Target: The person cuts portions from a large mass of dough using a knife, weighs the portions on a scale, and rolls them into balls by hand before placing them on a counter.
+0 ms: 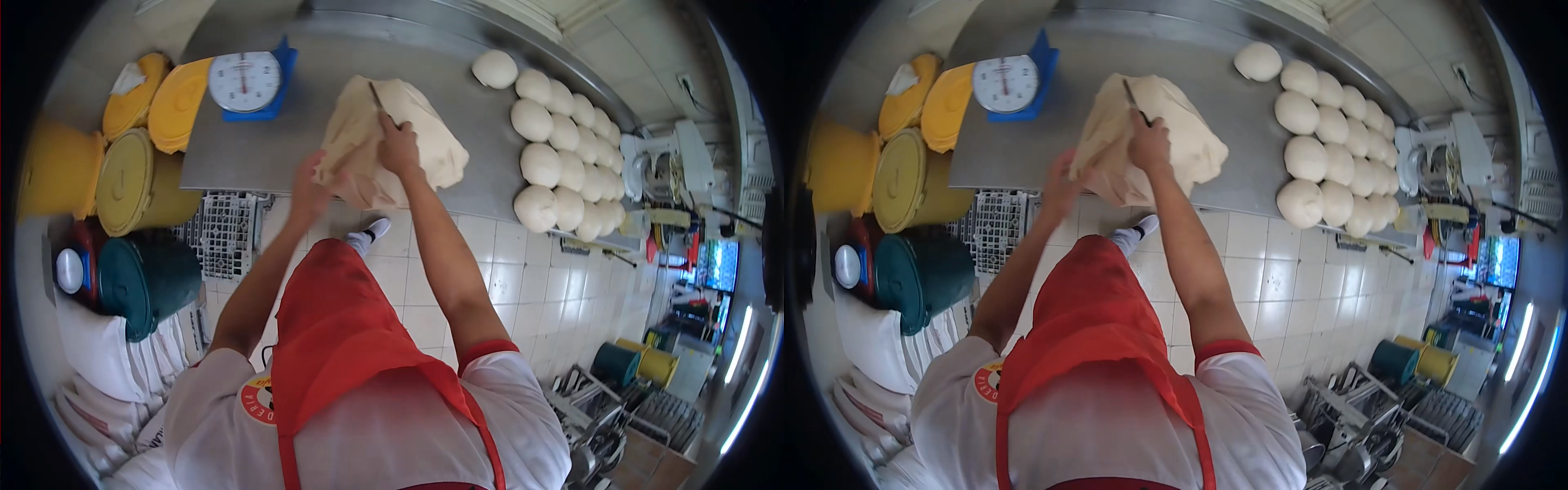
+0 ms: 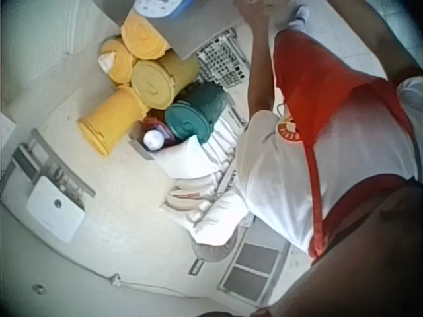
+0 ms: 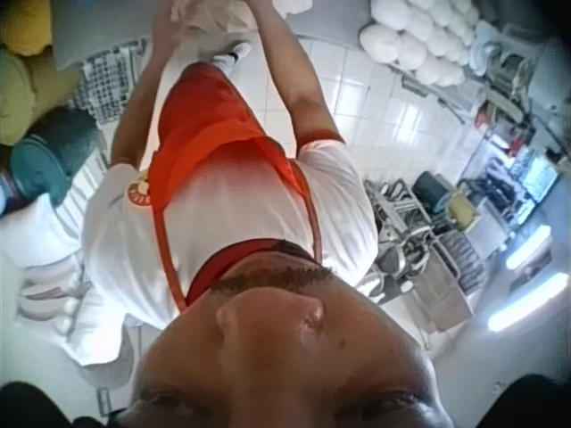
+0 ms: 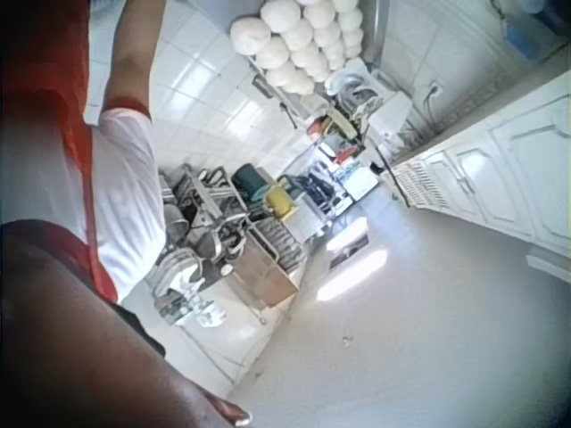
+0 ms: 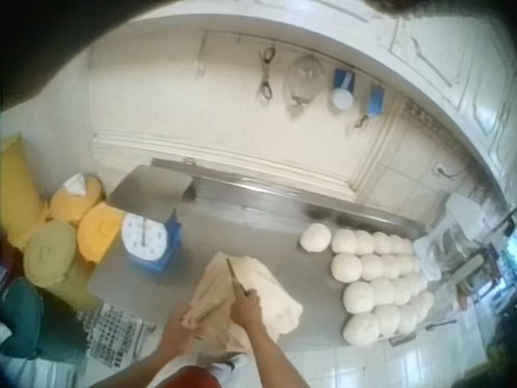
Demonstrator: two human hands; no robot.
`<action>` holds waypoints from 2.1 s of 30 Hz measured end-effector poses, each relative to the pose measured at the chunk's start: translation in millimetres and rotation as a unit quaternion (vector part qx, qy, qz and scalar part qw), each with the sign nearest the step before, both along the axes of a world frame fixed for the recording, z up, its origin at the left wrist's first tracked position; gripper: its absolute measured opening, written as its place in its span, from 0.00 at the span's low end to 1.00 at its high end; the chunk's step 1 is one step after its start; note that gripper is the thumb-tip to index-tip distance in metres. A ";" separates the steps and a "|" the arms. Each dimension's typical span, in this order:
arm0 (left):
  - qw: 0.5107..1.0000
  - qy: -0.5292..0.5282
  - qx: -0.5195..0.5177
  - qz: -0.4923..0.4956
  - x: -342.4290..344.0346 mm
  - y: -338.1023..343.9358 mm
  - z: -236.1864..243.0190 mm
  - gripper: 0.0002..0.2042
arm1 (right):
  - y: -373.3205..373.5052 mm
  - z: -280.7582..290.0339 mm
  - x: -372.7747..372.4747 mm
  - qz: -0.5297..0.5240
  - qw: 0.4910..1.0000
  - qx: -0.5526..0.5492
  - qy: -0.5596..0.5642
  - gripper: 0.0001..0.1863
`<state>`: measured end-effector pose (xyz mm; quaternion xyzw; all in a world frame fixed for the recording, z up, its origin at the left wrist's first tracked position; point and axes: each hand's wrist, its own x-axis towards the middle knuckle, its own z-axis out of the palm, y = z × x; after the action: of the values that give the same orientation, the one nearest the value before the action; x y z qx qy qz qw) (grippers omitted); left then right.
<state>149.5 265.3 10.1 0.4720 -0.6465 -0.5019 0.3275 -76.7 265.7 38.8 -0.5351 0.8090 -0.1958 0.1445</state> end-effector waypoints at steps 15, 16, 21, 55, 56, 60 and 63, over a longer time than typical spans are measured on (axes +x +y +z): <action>0.840 -0.213 -0.257 -0.428 -100.9 -165.6 11.0 0.53 | 77.9 22.2 26.9 -0.296 0.806 -0.211 -0.468 0.31; 0.832 -0.212 -0.259 -0.442 -107.4 -185.9 6.9 0.53 | 65.8 24.4 31.0 -0.293 0.812 -0.218 -0.455 0.31; 0.831 -0.238 -0.253 -0.434 -115.2 -211.7 2.0 0.46 | -6.3 62.8 42.9 -0.271 0.913 -0.073 -0.296 0.30; 0.909 0.072 -0.076 -0.403 113.3 -211.6 -55.1 0.17 | -65.7 24.0 133.5 -0.063 0.983 0.172 -0.024 0.34; 0.910 0.075 -0.076 -0.402 119.5 -210.7 -51.8 0.18 | -55.8 -11.6 131.9 -0.047 0.985 0.167 -0.010 0.35; 0.931 0.057 -0.047 -0.356 151.9 -216.4 -73.3 0.21 | 54.1 -31.1 181.2 -0.053 0.926 0.368 -0.067 0.37; 0.931 0.015 -0.063 -0.359 170.6 -214.1 -96.9 0.25 | 65.1 19.8 183.5 -0.084 0.914 0.387 -0.088 0.38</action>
<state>320.2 51.1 -86.8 0.1789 -0.7979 -0.5517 0.1639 106.8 330.8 58.6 -0.3480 0.8475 0.0749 0.3937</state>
